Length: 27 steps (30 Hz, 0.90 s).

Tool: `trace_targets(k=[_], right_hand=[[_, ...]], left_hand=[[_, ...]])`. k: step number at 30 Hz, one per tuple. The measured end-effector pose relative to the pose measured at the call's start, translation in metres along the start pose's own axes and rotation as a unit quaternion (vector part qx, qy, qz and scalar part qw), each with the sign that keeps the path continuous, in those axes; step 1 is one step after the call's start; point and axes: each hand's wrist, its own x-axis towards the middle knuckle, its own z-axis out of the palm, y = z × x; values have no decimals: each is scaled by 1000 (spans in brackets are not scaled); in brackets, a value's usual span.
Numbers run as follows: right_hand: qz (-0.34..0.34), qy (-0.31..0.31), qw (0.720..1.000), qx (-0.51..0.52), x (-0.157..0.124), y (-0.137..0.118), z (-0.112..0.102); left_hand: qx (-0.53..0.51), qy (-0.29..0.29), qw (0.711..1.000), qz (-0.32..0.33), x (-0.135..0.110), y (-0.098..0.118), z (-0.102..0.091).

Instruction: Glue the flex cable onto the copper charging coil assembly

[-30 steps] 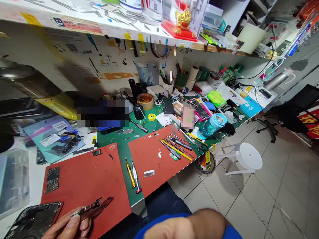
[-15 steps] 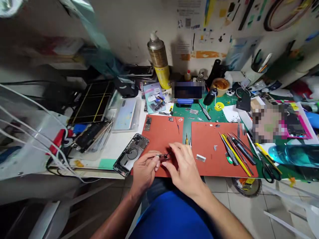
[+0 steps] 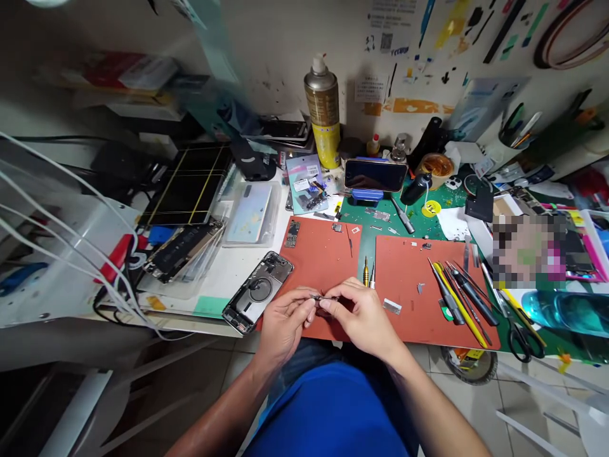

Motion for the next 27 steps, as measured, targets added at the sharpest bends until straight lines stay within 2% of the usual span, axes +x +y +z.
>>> trace_targets(k=[4, 8, 15, 27], right_hand=[[91, -39, 981, 168, -6, -3, 2], [126, -55, 957, 254, -8, -3, 4], [142, -61, 949, 275, -10, -5, 6], [141, -61, 944, 291, -13, -5, 7]], left_hand=[[-1, -5, 999, -39, -4, 10, 4], [11, 0, 998, -58, -8, 19, 7], [51, 2, 998, -48, -14, 27, 6], [79, -5, 996, -31, -15, 25, 6]])
